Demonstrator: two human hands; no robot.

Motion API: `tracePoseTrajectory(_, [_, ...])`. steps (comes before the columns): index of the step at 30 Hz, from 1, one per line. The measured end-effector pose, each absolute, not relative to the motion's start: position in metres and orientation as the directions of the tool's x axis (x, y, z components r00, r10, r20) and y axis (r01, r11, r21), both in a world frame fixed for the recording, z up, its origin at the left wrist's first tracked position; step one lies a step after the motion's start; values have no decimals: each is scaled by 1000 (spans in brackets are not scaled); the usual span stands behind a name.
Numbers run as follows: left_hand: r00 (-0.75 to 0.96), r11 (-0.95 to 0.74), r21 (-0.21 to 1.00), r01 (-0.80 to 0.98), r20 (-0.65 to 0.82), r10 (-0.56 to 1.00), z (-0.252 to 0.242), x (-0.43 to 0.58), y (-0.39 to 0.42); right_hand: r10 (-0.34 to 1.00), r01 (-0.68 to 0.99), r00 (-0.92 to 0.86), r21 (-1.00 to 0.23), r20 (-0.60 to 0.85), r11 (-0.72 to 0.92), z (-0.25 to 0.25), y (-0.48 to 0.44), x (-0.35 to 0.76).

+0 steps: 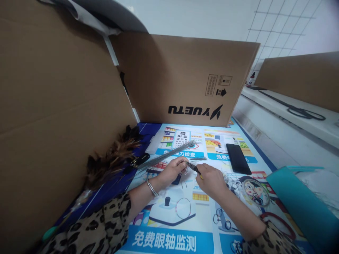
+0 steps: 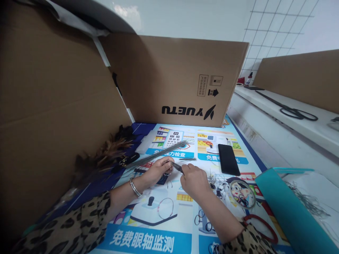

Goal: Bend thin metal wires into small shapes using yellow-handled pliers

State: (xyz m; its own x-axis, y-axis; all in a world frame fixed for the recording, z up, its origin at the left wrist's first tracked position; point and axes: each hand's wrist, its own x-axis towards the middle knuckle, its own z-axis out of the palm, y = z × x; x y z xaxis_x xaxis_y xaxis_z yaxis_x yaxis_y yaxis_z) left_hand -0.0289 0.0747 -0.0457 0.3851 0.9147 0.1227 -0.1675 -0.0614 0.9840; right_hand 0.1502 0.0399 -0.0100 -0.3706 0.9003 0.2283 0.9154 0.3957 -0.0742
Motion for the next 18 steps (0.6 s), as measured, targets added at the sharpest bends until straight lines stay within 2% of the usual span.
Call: tracePoseTrajectory(18, [368,-41,986,-162,99,925,-45,-28,74,912,921,-365,-69,188,383,-10,41,151])
